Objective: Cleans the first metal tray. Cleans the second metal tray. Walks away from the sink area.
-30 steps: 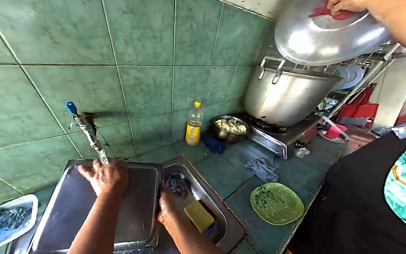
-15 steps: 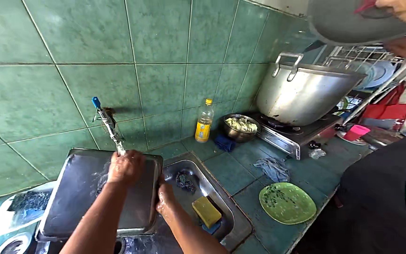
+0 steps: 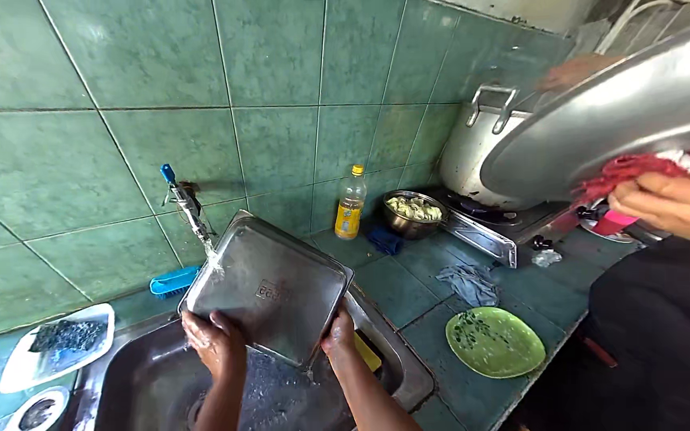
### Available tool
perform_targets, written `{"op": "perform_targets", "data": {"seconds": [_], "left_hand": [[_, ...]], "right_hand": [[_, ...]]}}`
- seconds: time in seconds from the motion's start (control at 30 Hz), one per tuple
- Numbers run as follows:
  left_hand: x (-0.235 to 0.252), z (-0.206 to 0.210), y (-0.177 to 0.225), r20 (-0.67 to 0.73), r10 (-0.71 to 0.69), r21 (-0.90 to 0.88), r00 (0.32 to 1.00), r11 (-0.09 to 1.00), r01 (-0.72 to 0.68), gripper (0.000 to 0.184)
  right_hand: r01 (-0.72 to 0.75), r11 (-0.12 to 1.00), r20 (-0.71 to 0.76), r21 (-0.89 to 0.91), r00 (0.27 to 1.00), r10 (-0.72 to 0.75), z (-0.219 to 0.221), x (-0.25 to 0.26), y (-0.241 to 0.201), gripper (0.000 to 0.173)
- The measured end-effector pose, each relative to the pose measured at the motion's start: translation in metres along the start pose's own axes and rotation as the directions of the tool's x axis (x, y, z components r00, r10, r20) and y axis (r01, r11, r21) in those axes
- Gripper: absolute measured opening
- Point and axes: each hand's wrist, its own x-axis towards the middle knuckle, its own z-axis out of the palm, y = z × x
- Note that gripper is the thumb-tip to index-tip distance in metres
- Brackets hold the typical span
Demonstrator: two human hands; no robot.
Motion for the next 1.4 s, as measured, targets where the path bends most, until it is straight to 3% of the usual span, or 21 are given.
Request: {"op": "perform_targets", "data": {"seconds": [0.13,0.23,0.4,0.47,0.63,0.77,0.93,1.03,1.1,1.23,1.3,1.4], "left_hand": [[-0.053,0.002,-0.006,0.084,-0.151,-0.2,0.985,0.966,0.165,0.069],[-0.05,-0.019,-0.011,0.011,-0.402,-0.403,0.916,0.836,0.372,0.052],[0.006,-0.094,-0.025,-0.158,-0.456,-0.632,0.876,0.728,0.265,0.056],[0.017,-0.112,-0.019,-0.16,-0.496,-0.644,0.853,0.708,0.291,0.062],[0.019,-0.122,-0.01,-0.124,-0.504,-0.559,0.855,0.747,0.359,0.058],[0.013,-0.125,-0.001,-0.055,-0.47,-0.472,0.881,0.79,0.392,0.056],[0.006,-0.122,0.013,0.009,-0.415,-0.473,0.91,0.8,0.369,0.051],[-0.007,-0.127,0.028,0.074,-0.27,-0.505,0.96,0.82,0.27,0.033],[-0.022,-0.129,0.034,0.136,-0.095,-0.492,0.986,0.857,0.15,0.017],[-0.061,-0.126,0.038,0.192,0.234,-0.106,0.953,0.97,-0.217,0.041],[-0.081,-0.115,0.028,0.168,0.444,0.042,0.88,0.889,-0.456,0.034],[-0.096,-0.094,0.001,0.131,0.734,0.101,0.667,0.659,-0.745,0.022]], "right_hand": [[-0.101,0.995,0.029,0.02,0.995,0.1,0.015,-0.016,0.043,0.058],[-0.24,0.968,0.115,0.076,0.966,0.23,0.032,-0.033,0.08,0.061],[-0.426,0.896,0.265,0.124,0.885,0.384,0.046,-0.05,0.121,0.066],[-0.42,0.906,0.248,0.051,0.884,0.396,0.046,-0.054,0.127,0.064],[-0.41,0.859,-0.094,-0.307,0.911,0.401,0.046,-0.053,0.105,0.054],[-0.447,0.751,-0.079,-0.486,0.878,0.472,0.048,-0.049,0.076,0.05],[-0.414,0.668,0.059,-0.619,0.823,0.565,0.068,-0.06,0.046,0.045],[-0.356,0.654,0.159,-0.668,0.79,0.593,0.089,-0.068,0.021,0.054],[-0.302,0.652,0.249,-0.695,0.75,0.613,0.098,-0.067,0.004,0.071],[-0.187,0.688,0.422,-0.701,0.669,0.612,0.108,-0.066,-0.041,0.094],[-0.16,0.67,0.432,-0.725,0.651,0.624,0.107,-0.069,-0.068,0.082],[-0.041,0.588,0.391,-0.808,0.708,0.588,0.096,-0.078,-0.099,0.033]]}}
